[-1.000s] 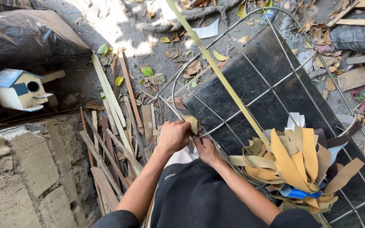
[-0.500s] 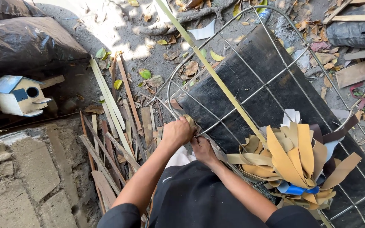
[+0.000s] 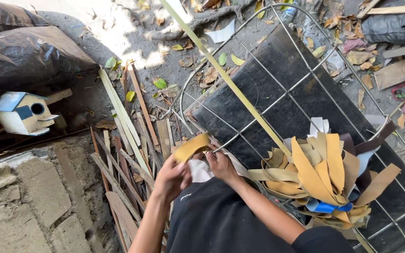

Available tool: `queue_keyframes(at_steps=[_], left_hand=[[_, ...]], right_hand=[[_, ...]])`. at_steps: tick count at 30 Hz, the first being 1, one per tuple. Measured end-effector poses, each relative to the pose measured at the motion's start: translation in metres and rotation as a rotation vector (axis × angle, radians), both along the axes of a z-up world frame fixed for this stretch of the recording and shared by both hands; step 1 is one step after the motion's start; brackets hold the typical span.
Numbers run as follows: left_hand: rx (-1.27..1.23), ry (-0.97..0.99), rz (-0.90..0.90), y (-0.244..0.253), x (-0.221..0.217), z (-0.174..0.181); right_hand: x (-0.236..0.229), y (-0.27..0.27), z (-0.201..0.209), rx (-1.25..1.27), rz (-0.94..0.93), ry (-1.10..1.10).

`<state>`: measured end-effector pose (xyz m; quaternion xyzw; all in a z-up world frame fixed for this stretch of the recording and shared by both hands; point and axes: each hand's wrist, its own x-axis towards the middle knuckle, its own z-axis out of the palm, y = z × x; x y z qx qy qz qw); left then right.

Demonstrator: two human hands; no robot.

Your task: Weaving thin strips of material through a metal chair frame to create a seat.

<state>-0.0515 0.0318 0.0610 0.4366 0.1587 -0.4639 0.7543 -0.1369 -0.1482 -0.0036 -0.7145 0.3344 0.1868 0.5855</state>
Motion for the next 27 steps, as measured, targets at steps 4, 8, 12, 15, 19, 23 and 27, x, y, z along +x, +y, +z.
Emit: queue_keyframes(at_steps=[4, 8, 12, 15, 19, 23, 27], left_hand=[[0.327, 0.245, -0.208, 0.077, -0.007, 0.017], [1.342, 0.040, -0.723, 0.054, 0.000, 0.008], [0.963, -0.561, -0.218, -0.006, 0.012, -0.009], [0.585, -0.612, -0.173, -0.036, 0.021, -0.034], [0.553, -0.645, -0.353, -0.020, 0.029, -0.076], [0.618, -0.594, -0.470, -0.028, 0.027, -0.064], [0.582, -0.455, -0.315, -0.035, 0.019, -0.089]], right_hand=[[-0.017, 0.004, -0.041, -0.076, 0.093, -0.169], [-0.016, 0.005, -0.036, -0.112, 0.076, -0.199], [-0.002, 0.001, 0.000, -0.028, -0.016, -0.025], [0.007, 0.001, 0.014, -0.040, -0.017, -0.040], [0.002, 0.000, 0.005, -0.023, -0.034, -0.020], [0.001, 0.003, 0.000, -0.025, -0.011, -0.021], [0.002, -0.001, 0.008, -0.014, 0.007, 0.015]])
